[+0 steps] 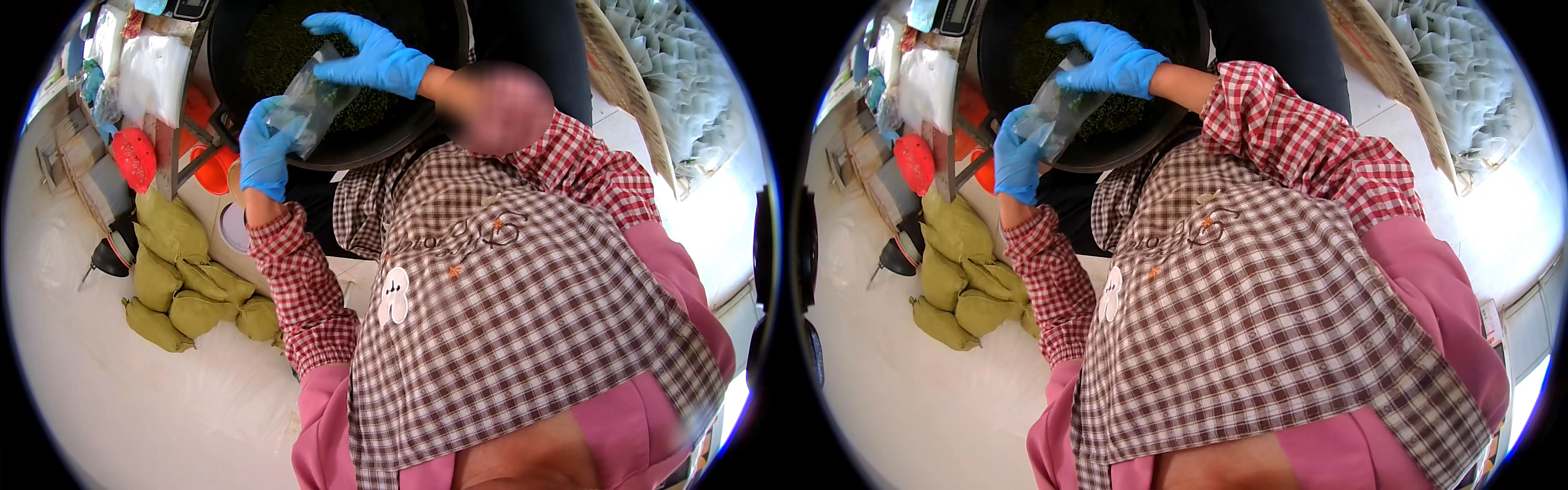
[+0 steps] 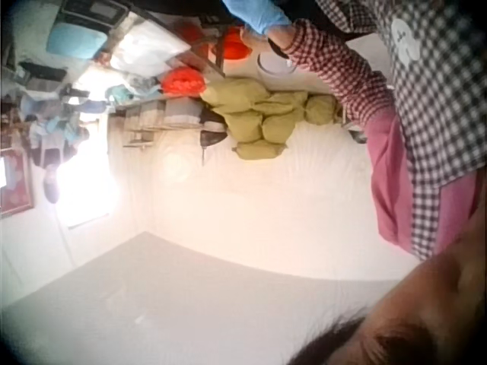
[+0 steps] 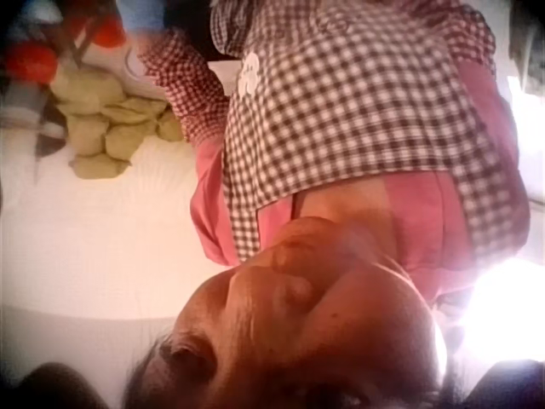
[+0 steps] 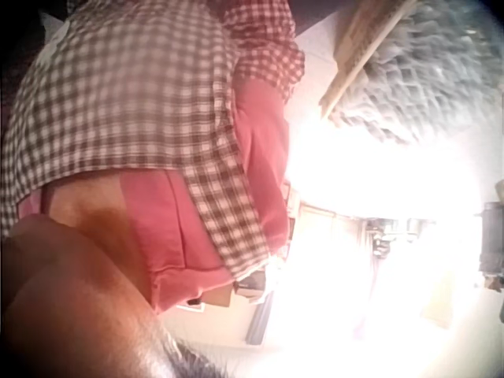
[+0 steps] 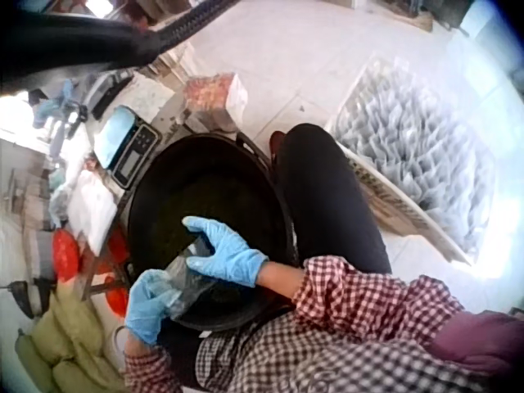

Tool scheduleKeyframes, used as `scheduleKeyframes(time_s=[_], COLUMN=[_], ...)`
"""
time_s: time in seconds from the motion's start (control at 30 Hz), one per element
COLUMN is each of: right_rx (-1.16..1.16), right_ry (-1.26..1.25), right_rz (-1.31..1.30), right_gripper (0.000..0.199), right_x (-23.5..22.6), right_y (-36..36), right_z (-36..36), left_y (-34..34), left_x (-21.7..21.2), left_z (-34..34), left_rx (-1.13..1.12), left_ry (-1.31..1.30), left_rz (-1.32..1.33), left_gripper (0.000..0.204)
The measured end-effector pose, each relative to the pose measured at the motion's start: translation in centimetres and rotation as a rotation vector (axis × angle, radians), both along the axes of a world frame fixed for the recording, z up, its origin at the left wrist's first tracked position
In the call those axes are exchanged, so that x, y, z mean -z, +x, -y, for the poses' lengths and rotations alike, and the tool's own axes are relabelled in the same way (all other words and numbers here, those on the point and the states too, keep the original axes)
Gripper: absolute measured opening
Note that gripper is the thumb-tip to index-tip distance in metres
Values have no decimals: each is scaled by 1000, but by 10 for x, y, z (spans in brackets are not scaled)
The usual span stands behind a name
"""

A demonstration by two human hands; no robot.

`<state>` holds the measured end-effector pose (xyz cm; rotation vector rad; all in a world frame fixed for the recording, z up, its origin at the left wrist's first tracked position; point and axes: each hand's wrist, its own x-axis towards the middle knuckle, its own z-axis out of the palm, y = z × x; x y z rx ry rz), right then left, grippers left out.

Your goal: The person scoops green tea leaves from a large black bowl and fills individual tea bags by hand. They place the filled bags into a white tray and repeat the process continuously.

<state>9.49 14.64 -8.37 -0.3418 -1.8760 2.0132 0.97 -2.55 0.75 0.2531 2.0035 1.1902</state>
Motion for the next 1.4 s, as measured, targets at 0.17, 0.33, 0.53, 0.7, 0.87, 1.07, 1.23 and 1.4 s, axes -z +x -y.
scheduleKeyframes(time_s=[0.17,0.33,0.53,0.7,0.87,1.07,1.23,1.4], right_rx=[-229,35,501,1522,1387,1339,1276,937], right_ry=[500,832,584,266,407,-12,-106,-2], right_rz=[-367,-67,263,602,887,795,759,999], right_gripper=[57,16,16,7,13,12,20,41], right_x=[-54,-110,-177,-164,-77,-40,-51,-36], right_y=[14,68,309,538,606,577,573,567], right_z=[-18,-80,-247,-302,-280,-252,-262,-268], left_y=[0,3,13,29,25,24,37,36], left_x=[-39,-73,-85,-72,-73,-69,-75,-51], left_z=[-14,-70,-141,-182,-201,-207,-243,-330], left_rx=[451,378,502,644,648,635,716,780], left_ry=[-183,253,231,257,276,151,254,347], left_rz=[-598,-460,-311,-240,-259,-235,-270,-461], left_gripper=[22,33,51,50,47,49,47,50])
